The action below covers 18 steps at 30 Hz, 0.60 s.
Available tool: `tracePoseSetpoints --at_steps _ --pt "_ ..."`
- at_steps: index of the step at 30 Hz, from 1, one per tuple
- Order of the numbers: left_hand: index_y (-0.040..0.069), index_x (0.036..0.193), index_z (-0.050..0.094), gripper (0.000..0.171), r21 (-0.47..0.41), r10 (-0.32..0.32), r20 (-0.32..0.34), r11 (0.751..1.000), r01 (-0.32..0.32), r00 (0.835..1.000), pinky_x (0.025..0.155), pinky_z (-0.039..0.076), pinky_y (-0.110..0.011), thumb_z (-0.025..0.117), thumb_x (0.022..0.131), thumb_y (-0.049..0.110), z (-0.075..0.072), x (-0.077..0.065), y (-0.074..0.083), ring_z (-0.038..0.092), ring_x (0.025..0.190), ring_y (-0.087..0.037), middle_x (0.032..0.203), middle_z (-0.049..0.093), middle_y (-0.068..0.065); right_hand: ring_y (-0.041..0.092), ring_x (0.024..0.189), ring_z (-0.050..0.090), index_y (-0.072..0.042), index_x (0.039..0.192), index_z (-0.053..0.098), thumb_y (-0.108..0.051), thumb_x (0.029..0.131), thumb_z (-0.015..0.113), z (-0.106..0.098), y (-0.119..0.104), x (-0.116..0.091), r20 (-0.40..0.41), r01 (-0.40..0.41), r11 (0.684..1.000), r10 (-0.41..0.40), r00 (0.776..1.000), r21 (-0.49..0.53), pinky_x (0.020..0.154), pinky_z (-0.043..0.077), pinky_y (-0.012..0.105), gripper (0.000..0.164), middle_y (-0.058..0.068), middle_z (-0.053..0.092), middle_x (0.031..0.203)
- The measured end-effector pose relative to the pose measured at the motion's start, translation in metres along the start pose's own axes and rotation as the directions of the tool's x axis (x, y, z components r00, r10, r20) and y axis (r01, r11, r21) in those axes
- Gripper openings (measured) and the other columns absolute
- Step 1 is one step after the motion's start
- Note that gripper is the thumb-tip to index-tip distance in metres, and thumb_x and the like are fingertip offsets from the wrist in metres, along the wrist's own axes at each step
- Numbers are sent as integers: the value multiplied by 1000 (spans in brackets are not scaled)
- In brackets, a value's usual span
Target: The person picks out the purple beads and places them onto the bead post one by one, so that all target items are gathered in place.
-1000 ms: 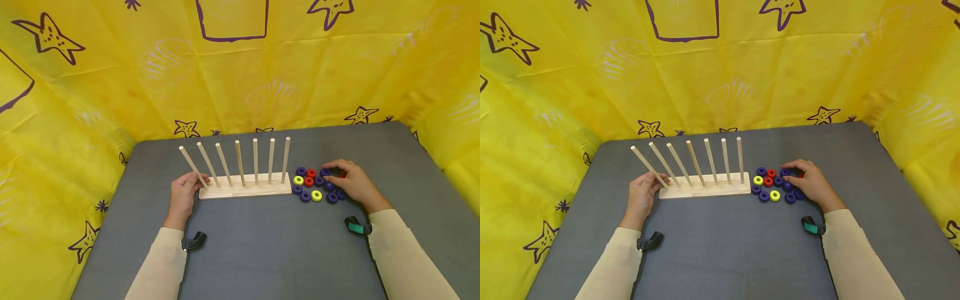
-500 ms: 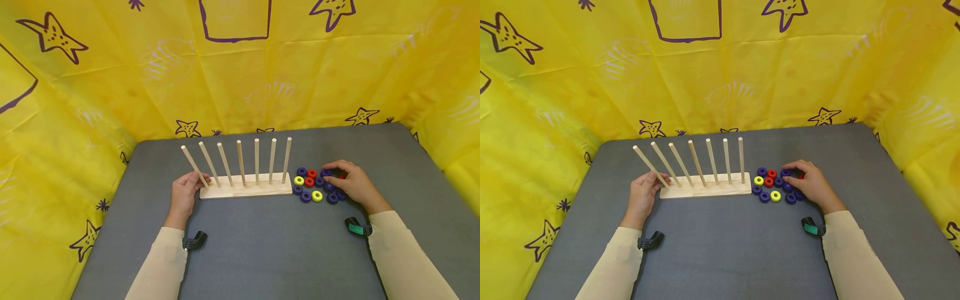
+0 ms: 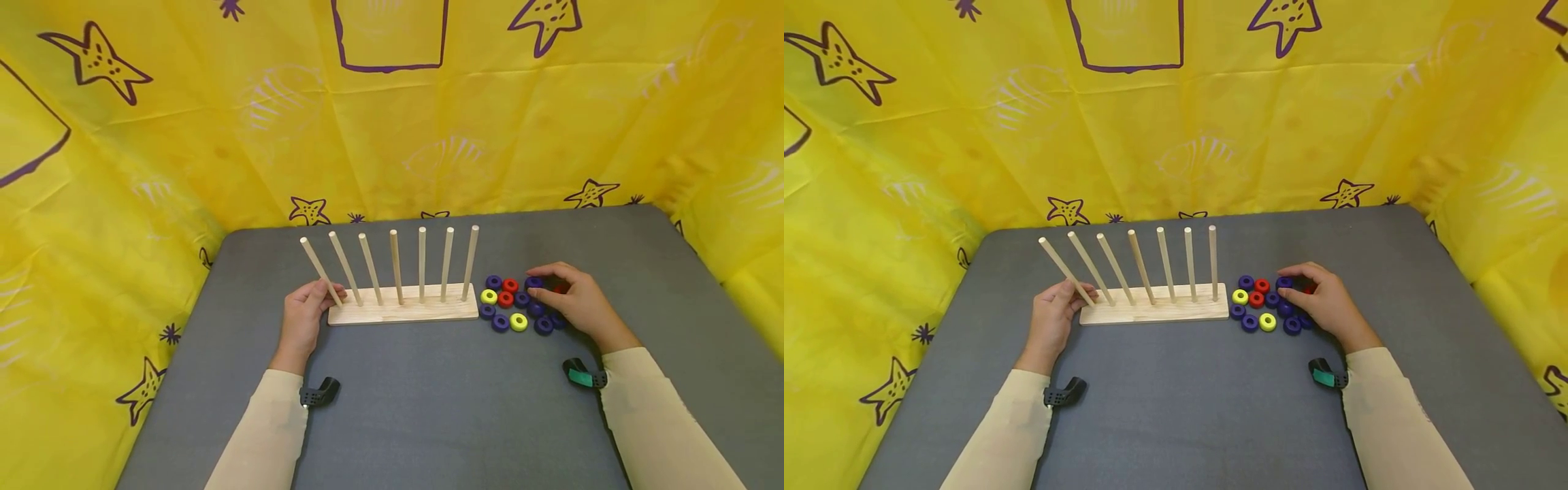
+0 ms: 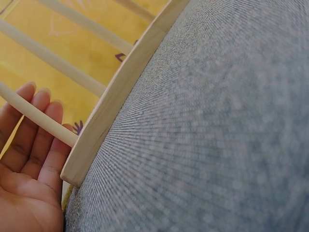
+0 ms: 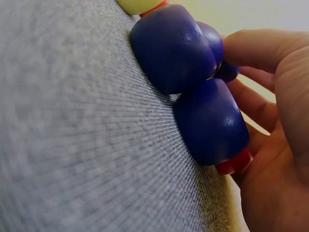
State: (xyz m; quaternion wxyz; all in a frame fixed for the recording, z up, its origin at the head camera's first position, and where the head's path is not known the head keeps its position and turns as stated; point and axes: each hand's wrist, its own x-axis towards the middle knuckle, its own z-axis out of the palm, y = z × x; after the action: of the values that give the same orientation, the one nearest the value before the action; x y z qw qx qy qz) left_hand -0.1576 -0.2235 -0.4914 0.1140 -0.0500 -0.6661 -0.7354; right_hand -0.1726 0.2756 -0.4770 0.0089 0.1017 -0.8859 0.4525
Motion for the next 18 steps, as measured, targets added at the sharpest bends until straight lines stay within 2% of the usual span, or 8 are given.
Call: tracePoseSetpoints --at_steps 5,10,18 --pt "-23 109 71 38 12 -5 -2 1000 5 1000 86 61 -32 59 114 12 0 0 -1 76 93 -21 100 77 -21 24 97 56 -6 132 75 -20 102 82 0 -3 -1 -20 18 999 -17 1000 38 77 47 22 34 10 68 120" --pt "-24 109 70 38 3 2 0 1000 -2 1000 86 61 -32 59 114 12 1 0 0 76 93 -21 100 76 -23 14 98 65 0 131 74 -8 99 83 1 -8 -1 -61 76 992 -70 996 100 82 52 14 35 12 68 121" --pt "-24 110 70 38 10 -7 -4 1000 7 1000 87 61 -32 59 114 13 1 -1 1 76 93 -21 101 76 -26 8 95 65 7 129 73 7 94 82 5 -16 2 -123 131 986 -117 985 105 83 51 10 36 18 65 120"
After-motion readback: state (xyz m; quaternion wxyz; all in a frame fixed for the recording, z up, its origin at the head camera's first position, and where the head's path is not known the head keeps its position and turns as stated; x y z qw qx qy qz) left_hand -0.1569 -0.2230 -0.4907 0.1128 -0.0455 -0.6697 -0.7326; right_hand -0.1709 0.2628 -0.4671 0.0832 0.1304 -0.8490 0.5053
